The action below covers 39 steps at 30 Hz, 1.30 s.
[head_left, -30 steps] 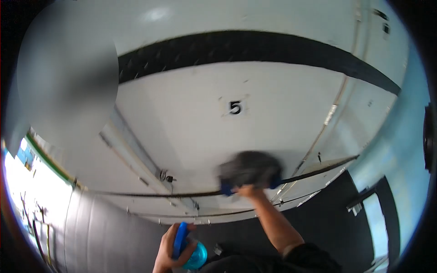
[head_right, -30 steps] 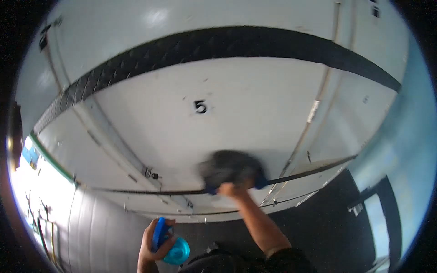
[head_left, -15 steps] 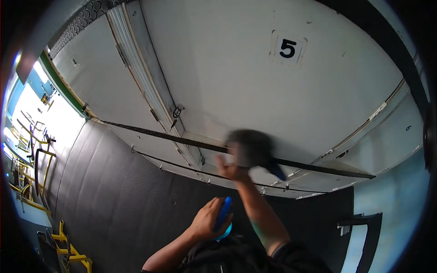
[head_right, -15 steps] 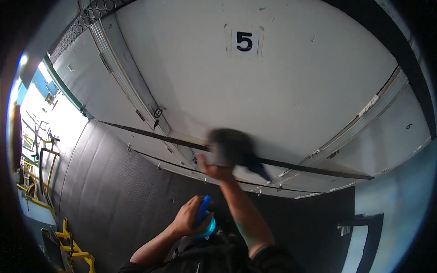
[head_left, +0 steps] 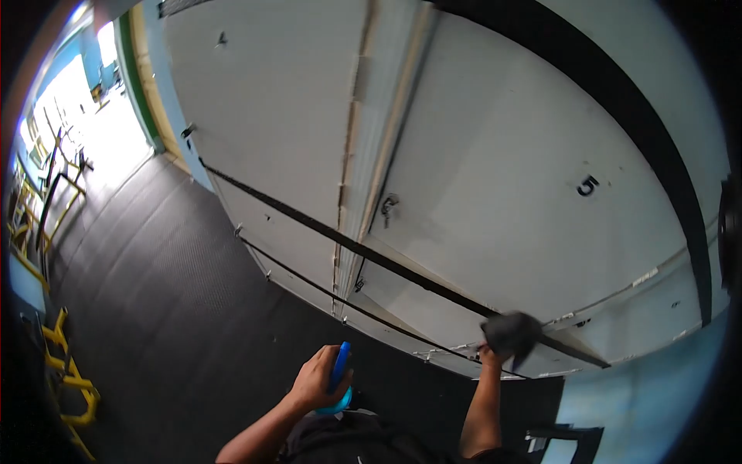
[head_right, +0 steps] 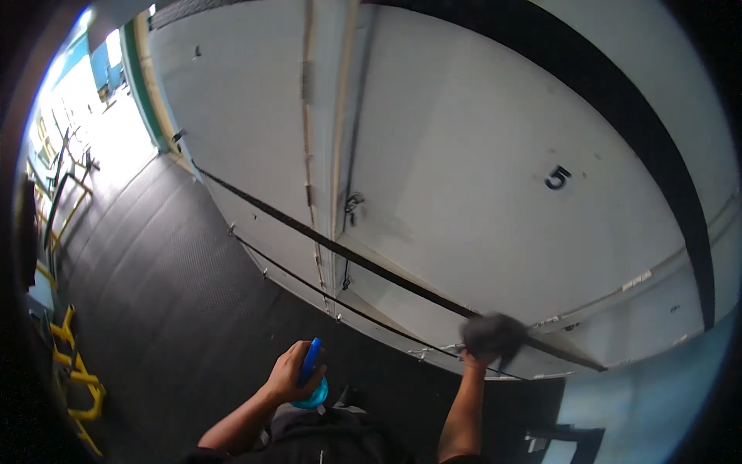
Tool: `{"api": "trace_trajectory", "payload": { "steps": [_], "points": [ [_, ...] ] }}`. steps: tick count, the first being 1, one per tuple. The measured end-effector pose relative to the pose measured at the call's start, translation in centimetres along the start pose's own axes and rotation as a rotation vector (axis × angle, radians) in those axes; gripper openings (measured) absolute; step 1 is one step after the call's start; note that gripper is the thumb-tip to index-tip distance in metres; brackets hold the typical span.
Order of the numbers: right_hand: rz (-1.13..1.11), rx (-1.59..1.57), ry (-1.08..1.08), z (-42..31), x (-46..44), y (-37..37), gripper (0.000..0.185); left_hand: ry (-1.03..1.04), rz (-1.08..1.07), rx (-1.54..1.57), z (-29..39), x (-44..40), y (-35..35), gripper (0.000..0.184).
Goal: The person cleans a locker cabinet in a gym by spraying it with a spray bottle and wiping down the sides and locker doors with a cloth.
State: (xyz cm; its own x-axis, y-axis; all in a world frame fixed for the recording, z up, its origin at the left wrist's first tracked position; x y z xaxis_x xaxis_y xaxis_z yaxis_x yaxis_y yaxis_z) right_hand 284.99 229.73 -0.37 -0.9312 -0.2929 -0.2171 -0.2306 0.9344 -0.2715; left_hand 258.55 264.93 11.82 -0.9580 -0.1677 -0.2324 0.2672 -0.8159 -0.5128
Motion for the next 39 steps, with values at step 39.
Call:
{"api": "trace_trajectory", "payload": {
  "steps": [39],
  "points": [
    [1.062, 0.474, -0.370, -1.3, 1.0, 16.5, 0.075, 0.048, -0.236, 0.170, -12.7, -3.1, 10.9, 0.031]
  ]
}}
Point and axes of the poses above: each hand's wrist, its own x-axis away from the middle knuckle, its own y-axis out of the palm, z = x × y, the point moved 8 cm from there along -x, towards the middle knuckle, and after that the axes turned 10 degrees about y, right-handed, at the moved point
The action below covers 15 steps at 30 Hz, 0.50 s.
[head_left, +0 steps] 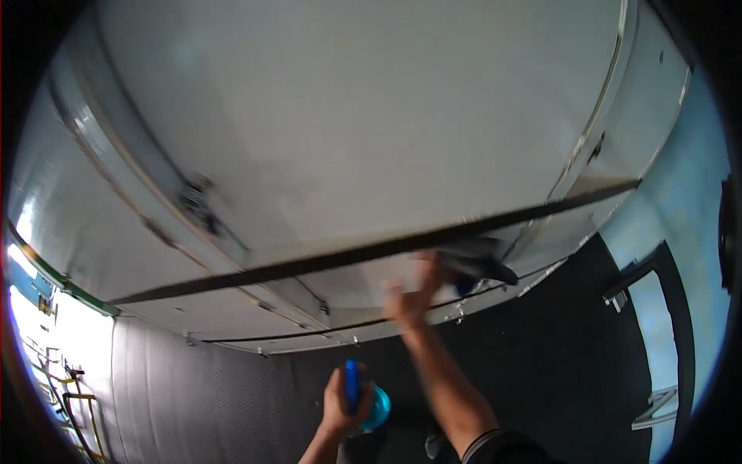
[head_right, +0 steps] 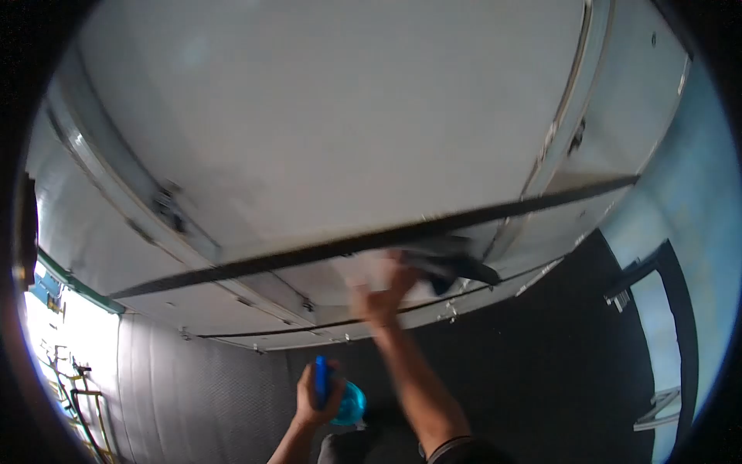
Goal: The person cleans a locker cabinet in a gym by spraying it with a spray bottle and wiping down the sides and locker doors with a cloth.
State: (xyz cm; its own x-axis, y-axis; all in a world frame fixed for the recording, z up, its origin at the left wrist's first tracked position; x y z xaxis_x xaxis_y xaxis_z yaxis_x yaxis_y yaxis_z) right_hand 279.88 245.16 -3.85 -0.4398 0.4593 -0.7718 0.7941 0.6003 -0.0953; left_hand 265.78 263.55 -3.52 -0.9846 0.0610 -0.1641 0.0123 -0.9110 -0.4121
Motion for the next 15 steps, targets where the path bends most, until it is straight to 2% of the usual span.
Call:
{"api": "trace_trajectory", "payload": {
  "steps": [1, 3, 5, 7, 8, 9, 10, 11, 13, 14, 15],
  "points": [
    [-0.226, 0.118, -0.035, -3.1, 3.0, 3.3, 0.073, -0.037, 0.039, 0.027, -4.1, 0.5, 1.3, 0.033],
    [-0.684, -0.083, -0.045, -9.7, 5.4, 7.3, 0.057, 0.222, 0.046, -0.111, -6.9, -0.4, 3.1, 0.035],
    [-1.013, -0.222, 0.021, -10.8, 8.6, 9.8, 0.041, 0.325, 0.109, -0.103, -9.9, -1.3, 4.6, 0.036],
    [-0.466, -0.296, -0.385, -8.8, 7.3, 6.8, 0.030, 0.407, 0.203, -0.095, -12.6, -1.1, 5.3, 0.037],
    [-0.825, -0.108, -0.313, -4.0, 8.2, 7.5, 0.037, 0.337, 0.154, -0.072, -14.5, -1.5, 6.0, 0.038],
    [-0.431, -0.191, -0.441, -1.7, 4.8, 4.2, 0.049, 0.270, 0.111, -0.044, -16.3, -1.7, 6.7, 0.038],
    [0.014, 0.019, -0.708, 1.7, 3.4, 1.0, 0.055, 0.300, 0.060, -0.074, -17.3, -1.8, 7.6, 0.038],
    [0.013, -0.010, -0.756, 2.6, 4.8, 2.0, 0.055, 0.315, 0.112, -0.056, -18.1, -1.7, 7.8, 0.038],
    [0.149, 0.882, -0.556, 19.0, -6.2, -8.6, 0.042, 0.439, 0.044, -0.060, -18.7, -1.1, 9.9, 0.037],
    [0.242, 1.293, -0.411, 20.9, -7.7, -6.9, 0.037, 0.516, 0.083, -0.061, -19.7, -0.5, 10.4, 0.039],
    [0.264, 1.229, -0.486, 19.3, -8.4, -7.1, 0.037, 0.520, 0.178, -0.049, -20.7, -0.3, 10.4, 0.039]
  ]
}}
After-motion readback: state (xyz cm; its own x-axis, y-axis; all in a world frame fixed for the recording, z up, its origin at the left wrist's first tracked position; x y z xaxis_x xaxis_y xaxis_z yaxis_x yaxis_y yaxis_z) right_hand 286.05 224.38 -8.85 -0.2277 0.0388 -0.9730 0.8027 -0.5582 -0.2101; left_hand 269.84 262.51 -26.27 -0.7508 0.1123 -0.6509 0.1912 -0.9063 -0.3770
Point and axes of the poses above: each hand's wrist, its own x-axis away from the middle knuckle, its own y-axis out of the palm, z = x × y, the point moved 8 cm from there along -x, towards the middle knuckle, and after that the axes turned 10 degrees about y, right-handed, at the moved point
